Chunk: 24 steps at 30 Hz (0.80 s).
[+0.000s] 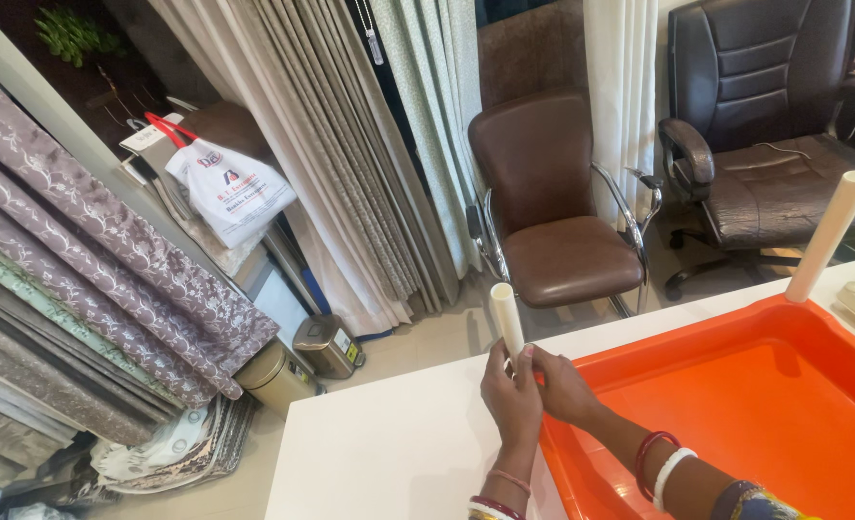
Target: The person assembles a three-tier plastic storage rack by inserting white cylindrical legs into the corners of yellow, orange, and green trays. They repeatedly insert, remove, and reinsert the legs to secure the structure on a white table.
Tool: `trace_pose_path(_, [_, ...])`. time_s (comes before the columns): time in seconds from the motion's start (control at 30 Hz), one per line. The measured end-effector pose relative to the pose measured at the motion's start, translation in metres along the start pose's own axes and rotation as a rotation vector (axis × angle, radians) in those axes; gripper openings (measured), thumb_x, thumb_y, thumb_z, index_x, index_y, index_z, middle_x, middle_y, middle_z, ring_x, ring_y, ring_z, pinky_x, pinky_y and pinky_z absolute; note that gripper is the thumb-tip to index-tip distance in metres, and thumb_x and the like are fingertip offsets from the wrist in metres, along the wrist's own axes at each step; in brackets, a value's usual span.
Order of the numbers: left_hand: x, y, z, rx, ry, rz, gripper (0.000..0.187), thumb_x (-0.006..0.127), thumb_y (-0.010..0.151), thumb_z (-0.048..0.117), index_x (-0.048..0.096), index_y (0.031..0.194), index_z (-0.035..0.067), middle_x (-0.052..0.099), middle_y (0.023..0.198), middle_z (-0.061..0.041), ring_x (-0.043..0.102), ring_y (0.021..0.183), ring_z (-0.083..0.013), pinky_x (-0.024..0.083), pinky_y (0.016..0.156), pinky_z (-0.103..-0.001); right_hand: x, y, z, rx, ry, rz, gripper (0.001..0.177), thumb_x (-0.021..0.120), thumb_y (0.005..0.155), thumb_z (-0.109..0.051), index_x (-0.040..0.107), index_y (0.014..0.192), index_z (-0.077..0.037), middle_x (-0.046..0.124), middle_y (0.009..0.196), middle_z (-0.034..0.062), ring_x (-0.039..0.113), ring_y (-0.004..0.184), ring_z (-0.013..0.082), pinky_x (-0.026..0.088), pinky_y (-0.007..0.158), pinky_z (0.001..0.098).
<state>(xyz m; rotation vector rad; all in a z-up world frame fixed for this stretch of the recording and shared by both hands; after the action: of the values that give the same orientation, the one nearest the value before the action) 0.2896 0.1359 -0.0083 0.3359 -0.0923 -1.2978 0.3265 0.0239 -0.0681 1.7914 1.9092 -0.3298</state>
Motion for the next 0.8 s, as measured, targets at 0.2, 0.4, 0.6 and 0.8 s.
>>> trace_pose_path(0.2, [-0.007, 0.007, 0.007, -0.031, -0.065, 0.069, 0.029, 0.084, 0.083, 0.019, 0.064, 0.092, -0.001, 0.075, 0.087, -0.011, 0.076, 0.076, -0.0188, 0.067, 0.073, -0.032, 0.009, 0.002, 0.011, 0.019, -0.103, 0.017, 0.033, 0.068, 0.086, -0.022, 0.065, 0.117, -0.011, 0.079, 0.109, 0.0098, 0.071, 0.112, 0.0332, 0.039, 0.109, 0.0535])
trace_pose_path(0.4, [-0.012, 0.009, 0.013, -0.087, 0.067, 0.084, 0.039, 0.09, 0.076, 0.025, 0.059, 0.086, 0.002, 0.073, 0.08, -0.009, 0.074, 0.07, -0.0205, 0.062, 0.065, -0.034, 0.013, 0.002, 0.019, -0.004, -0.114, -0.011, 0.031, 0.066, 0.087, -0.02, 0.065, 0.117, -0.011, 0.079, 0.112, 0.0065, 0.068, 0.115, 0.0336, 0.026, 0.118, 0.0606])
trace_pose_path(0.6, [-0.007, 0.008, 0.006, -0.047, 0.07, 0.067, 0.037, 0.088, 0.078, 0.027, 0.063, 0.09, 0.002, 0.075, 0.082, -0.01, 0.074, 0.074, -0.021, 0.061, 0.067, -0.034, 0.008, -0.001, 0.009, -0.01, -0.08, 0.035, 0.029, 0.064, 0.087, -0.018, 0.065, 0.115, -0.012, 0.08, 0.109, 0.0063, 0.07, 0.115, 0.0328, 0.021, 0.119, 0.0649])
trace_pose_path(0.8, [-0.004, 0.0, 0.004, 0.185, 0.122, -0.018, 0.034, 0.071, 0.099, 0.022, 0.067, 0.124, 0.001, 0.075, 0.104, -0.013, 0.074, 0.09, -0.0243, 0.059, 0.078, -0.037, 0.001, -0.008, 0.0, -0.012, -0.048, 0.062, 0.022, 0.06, 0.093, -0.015, 0.066, 0.114, -0.011, 0.081, 0.108, 0.0074, 0.071, 0.112, 0.0346, 0.024, 0.116, 0.0644])
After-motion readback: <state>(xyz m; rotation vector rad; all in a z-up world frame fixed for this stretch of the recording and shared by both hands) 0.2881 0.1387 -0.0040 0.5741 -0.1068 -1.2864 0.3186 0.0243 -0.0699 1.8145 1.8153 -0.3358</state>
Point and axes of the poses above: each hand's wrist, its own y-axis towards the middle knuckle, its own x-axis out of the palm, z = x × y, the point moved 5 cm from there along y, towards the middle knuckle
